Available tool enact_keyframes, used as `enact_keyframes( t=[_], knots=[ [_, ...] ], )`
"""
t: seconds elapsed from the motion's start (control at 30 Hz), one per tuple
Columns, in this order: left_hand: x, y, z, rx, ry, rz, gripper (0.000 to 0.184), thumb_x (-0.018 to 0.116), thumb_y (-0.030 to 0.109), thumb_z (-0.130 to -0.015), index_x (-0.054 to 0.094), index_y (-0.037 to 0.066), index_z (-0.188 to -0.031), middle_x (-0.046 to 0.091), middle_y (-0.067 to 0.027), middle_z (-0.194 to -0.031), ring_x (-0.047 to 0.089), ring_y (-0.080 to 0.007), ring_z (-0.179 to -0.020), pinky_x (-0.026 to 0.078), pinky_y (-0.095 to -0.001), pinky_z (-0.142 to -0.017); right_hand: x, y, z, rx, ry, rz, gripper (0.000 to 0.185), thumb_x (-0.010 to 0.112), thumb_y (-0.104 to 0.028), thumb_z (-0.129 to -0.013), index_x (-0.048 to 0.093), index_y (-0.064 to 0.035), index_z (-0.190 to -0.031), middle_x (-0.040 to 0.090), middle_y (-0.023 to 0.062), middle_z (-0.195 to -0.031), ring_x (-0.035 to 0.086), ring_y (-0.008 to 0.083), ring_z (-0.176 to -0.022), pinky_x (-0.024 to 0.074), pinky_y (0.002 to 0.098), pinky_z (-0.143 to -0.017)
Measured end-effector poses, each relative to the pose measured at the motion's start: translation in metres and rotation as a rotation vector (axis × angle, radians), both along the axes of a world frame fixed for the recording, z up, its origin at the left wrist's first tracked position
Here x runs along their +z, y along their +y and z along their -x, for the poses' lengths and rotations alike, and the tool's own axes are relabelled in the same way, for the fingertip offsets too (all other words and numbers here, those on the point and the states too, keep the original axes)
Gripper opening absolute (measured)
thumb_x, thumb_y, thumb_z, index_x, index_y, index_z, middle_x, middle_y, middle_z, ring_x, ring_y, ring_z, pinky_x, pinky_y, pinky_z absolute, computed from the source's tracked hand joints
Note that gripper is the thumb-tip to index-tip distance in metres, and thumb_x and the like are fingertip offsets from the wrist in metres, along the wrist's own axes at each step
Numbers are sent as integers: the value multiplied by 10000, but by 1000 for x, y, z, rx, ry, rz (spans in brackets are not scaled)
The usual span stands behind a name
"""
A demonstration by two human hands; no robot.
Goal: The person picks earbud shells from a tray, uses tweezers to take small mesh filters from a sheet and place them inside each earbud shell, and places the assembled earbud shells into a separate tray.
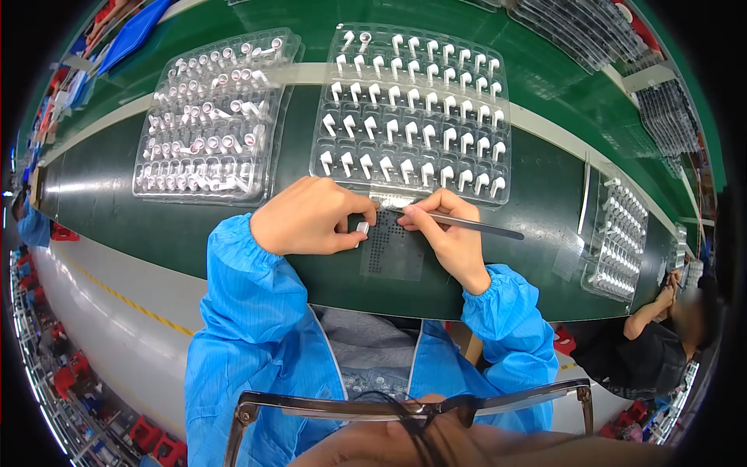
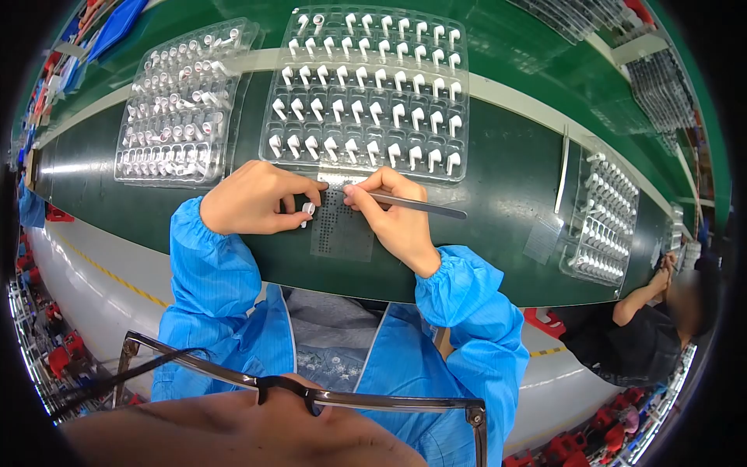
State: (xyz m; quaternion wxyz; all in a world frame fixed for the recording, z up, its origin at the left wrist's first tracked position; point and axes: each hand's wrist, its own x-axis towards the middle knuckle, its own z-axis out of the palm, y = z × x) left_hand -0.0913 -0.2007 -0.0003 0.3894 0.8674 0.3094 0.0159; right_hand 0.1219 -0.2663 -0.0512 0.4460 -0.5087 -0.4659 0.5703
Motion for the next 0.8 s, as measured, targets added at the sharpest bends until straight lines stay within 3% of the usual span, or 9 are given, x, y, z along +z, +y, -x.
enact_keyframes(
  t=[0.1,0.2,0.23,0.3,0.37,0.43,0.67,0.8],
  knots=[
    [0,5,1,-19,-72,-22,159,666,91,-745,658,50,-899,689,-73,-816,668,-171,-634,519,-275,-574,0,1,-2,-3,7,-12,101,621,-24,-847,558,43,-806,650,128,-787,653,155,-750,543,251,-681],
    [16,17,-1,188,-421,14,204,683,85,-753,673,37,-951,683,-86,-822,673,-160,-742,536,-270,-654,0,1,-1,5,3,-47,109,626,-33,-846,560,42,-802,651,127,-779,652,151,-742,544,250,-681],
    [22,24,-4,180,-421,-14,204,683,85,-753,673,37,-951,683,-86,-822,673,-160,-742,536,-270,-654,1,1,-1,5,7,-43,110,627,-36,-845,562,41,-801,652,126,-774,651,149,-739,545,250,-680],
    [32,44,-17,441,-394,-300,223,701,108,-757,682,35,-968,687,-81,-866,665,-155,-802,532,-269,-682,1,0,-1,6,13,-22,112,631,-40,-843,565,40,-799,652,125,-765,649,144,-734,546,249,-679],
    [30,80,-30,575,-456,-415,231,714,139,-758,687,45,-967,686,-92,-874,665,-162,-810,528,-268,-684,-1,0,-2,2,15,-32,114,633,-41,-840,566,39,-796,653,124,-764,650,144,-731,547,248,-673],
    [29,119,-41,666,-347,-569,232,721,179,-751,694,62,-950,686,-97,-894,665,-183,-822,520,-287,-707,-3,1,-2,-4,19,-32,117,639,-44,-835,569,38,-791,653,123,-762,651,144,-725,548,247,-662],
    [2,177,-64,749,-17,-668,223,759,234,-683,718,124,-872,649,-60,-961,613,-250,-902,488,-360,-779,-12,1,-2,5,-9,-130,129,648,-56,-828,579,37,-774,653,117,-743,659,152,-705,549,246,-621],
    [-10,186,-63,691,23,-727,200,776,229,-650,728,152,-829,622,-54,-994,576,-250,-959,476,-366,-805,-10,2,-3,5,-34,-152,139,656,-64,-823,583,39,-766,654,111,-727,661,149,-692,548,244,-608]
  ],
)
